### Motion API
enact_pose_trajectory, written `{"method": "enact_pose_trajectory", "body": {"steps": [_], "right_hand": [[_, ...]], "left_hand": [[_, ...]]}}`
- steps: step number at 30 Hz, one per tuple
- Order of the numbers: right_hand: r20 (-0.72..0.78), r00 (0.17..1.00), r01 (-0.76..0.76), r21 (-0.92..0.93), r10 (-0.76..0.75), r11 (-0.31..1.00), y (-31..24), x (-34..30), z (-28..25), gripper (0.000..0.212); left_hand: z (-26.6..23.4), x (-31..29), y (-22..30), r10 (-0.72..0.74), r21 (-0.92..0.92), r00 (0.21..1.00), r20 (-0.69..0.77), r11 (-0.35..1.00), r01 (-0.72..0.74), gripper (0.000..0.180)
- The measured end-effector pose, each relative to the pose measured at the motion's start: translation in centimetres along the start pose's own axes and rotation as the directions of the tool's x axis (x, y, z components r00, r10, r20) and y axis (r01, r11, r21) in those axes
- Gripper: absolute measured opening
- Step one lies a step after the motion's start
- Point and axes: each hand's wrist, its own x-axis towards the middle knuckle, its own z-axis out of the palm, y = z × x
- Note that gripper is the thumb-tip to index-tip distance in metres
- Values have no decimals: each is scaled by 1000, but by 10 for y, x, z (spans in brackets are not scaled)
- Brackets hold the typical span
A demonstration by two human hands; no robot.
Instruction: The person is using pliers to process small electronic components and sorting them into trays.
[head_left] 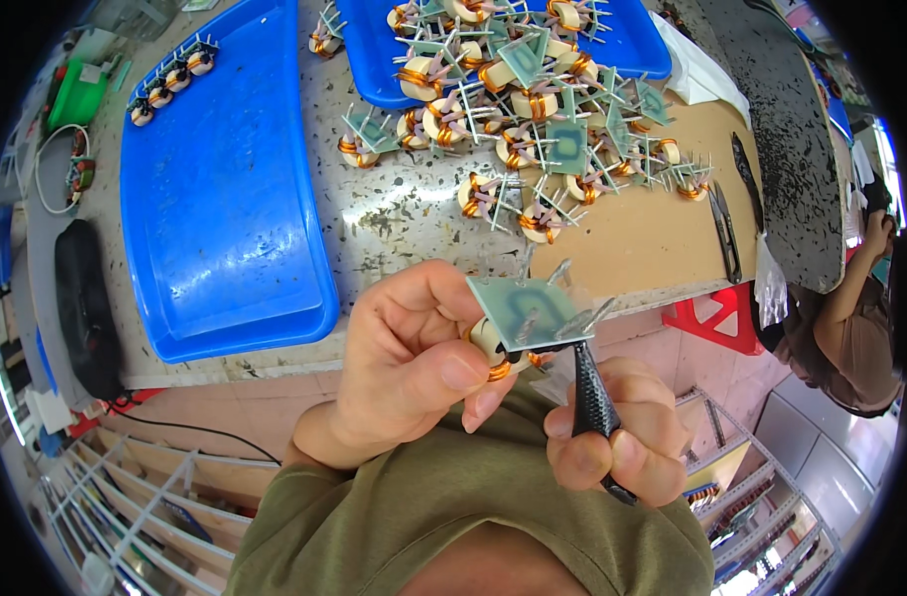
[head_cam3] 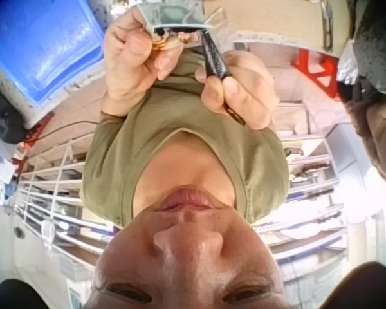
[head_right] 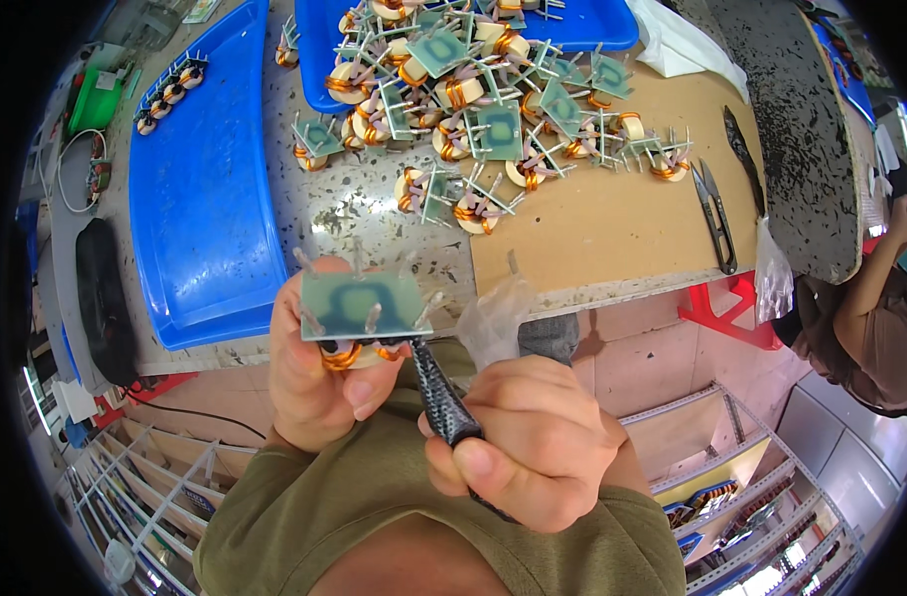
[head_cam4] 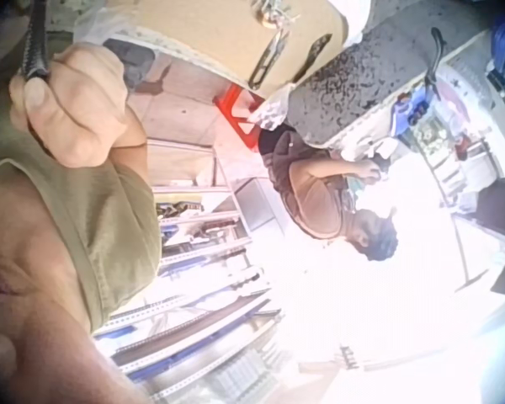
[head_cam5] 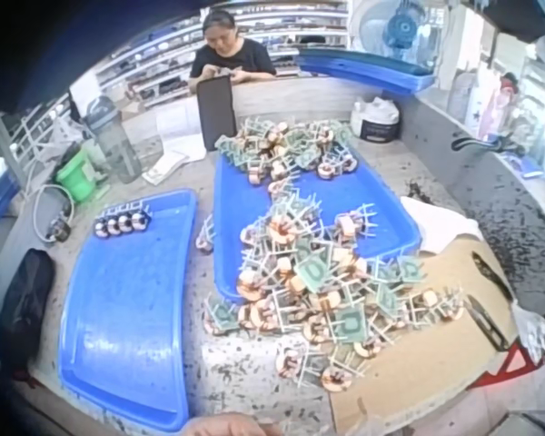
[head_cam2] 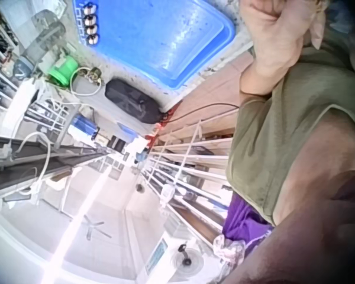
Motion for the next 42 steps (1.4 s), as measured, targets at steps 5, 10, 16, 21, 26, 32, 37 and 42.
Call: {"method": "enact_pose_trajectory", "body": {"steps": [5, 10, 16, 21, 26, 32, 37, 42], "right_hand": [[7, 1000, 8, -21, -8, 1000, -1, -1, -1, 30], [-2, 1000, 0, -22, 0, 1000, 1, -1, 0, 29], [-176, 978, -89, 153, 116, 984, 10, -7, -13, 25], [63, 932, -359, 14, 358, 933, 15, 15, -13, 45], [-74, 838, -530, 120, 540, 839, 6, 9, -8, 42], [-137, 826, -556, -35, 547, 831, 7, 10, -7, 36], [-90, 868, -497, -145, 489, 855, 7, 8, -10, 36], [-356, 837, -362, 207, 415, 909, 29, 26, -5, 62]], "left_hand": [[1, 0, -1, -1, -63, 1000, 3, 998, 1, 23], [13, 5, 3, -89, 170, 981, -172, 978, 119, 44], [1, 4, -3, -253, -310, 965, 70, 914, 262, 34], [5, 8, 1, -438, -386, 898, 47, 821, 421, 38], [10, 13, -2, -336, 72, 939, -69, 938, 340, 51], [4, 12, -12, 94, 206, 972, -217, 977, -49, 23], [-2, 12, -18, 403, 516, 909, 105, 759, -396, 50], [-3, 12, -14, 460, 574, 881, 115, 692, -437, 46]]}}
